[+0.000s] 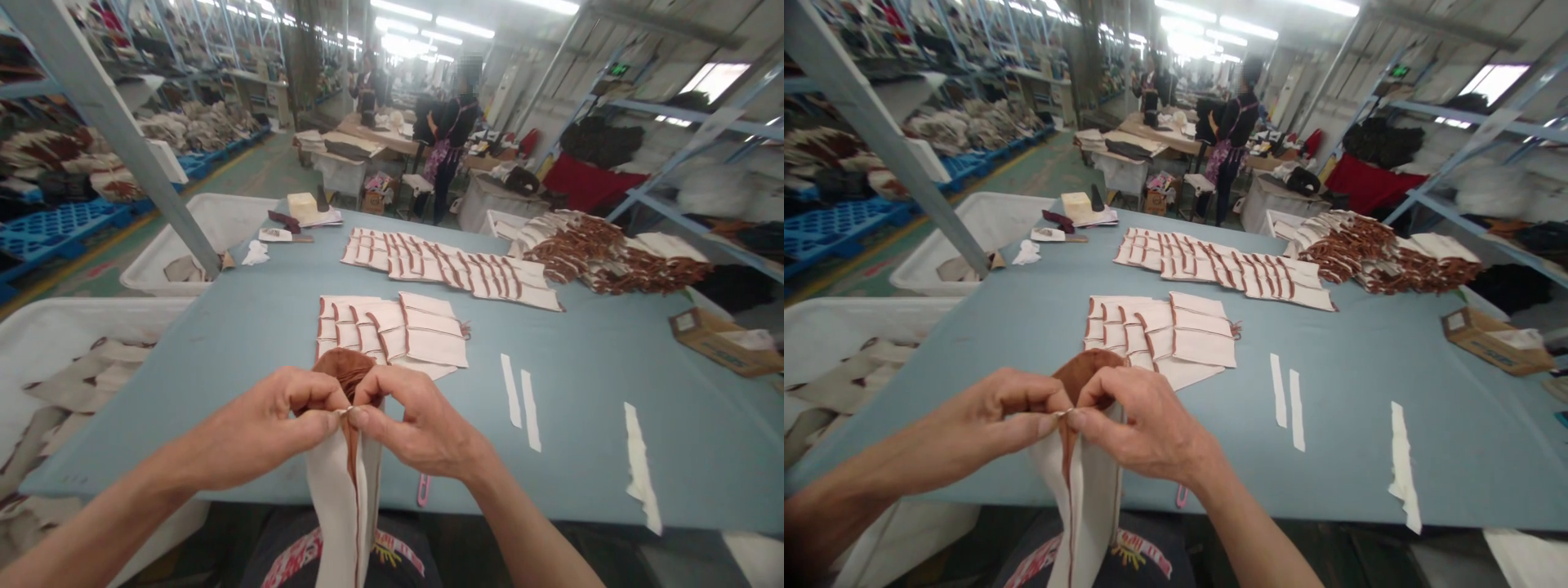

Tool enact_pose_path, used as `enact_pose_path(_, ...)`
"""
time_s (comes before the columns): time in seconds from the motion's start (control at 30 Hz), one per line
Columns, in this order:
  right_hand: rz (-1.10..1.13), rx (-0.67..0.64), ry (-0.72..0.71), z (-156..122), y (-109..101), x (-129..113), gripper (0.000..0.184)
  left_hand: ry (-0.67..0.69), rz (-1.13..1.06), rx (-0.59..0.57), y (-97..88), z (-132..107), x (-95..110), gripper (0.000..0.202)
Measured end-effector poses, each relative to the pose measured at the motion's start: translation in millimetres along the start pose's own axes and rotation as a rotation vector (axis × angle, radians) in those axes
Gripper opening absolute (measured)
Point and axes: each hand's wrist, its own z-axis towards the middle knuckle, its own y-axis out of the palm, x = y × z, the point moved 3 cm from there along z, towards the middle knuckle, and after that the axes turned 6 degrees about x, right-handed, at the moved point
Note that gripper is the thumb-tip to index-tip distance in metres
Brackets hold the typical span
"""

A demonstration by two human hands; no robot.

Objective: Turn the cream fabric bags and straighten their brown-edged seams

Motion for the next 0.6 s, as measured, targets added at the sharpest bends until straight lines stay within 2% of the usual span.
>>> enact_pose_path(0.13, 0.027, -0.022, 0.046, -3, 2, 5, 0.022, -0.009, -0.071, -0.104, 4.0, -1, -11, 0.042)
enact_pose_path(0.3, -0.039, -0.032, 0.001, -5, 8, 7, 0.017, -0.030, -0.123, -0.161, 7.7, 1, -26, 0.057)
enact_pose_path(0.4, -0.085, -0.024, -0.023, 0, 13, 9, 0.017, -0.015, -0.143, -0.204, 3.7, 3, -28, 0.062)
enact_pose_path(0.5, -0.091, 0.038, -0.022, 10, 17, 10, 0.013, 0.012, -0.128, -0.162, -7.8, 5, -25, 0.063)
enact_pose_path(0.6, -0.018, 0.163, 0.049, 15, 16, 4, 0.009, 0.028, -0.074, -0.024, -20.3, 5, -19, 0.058)
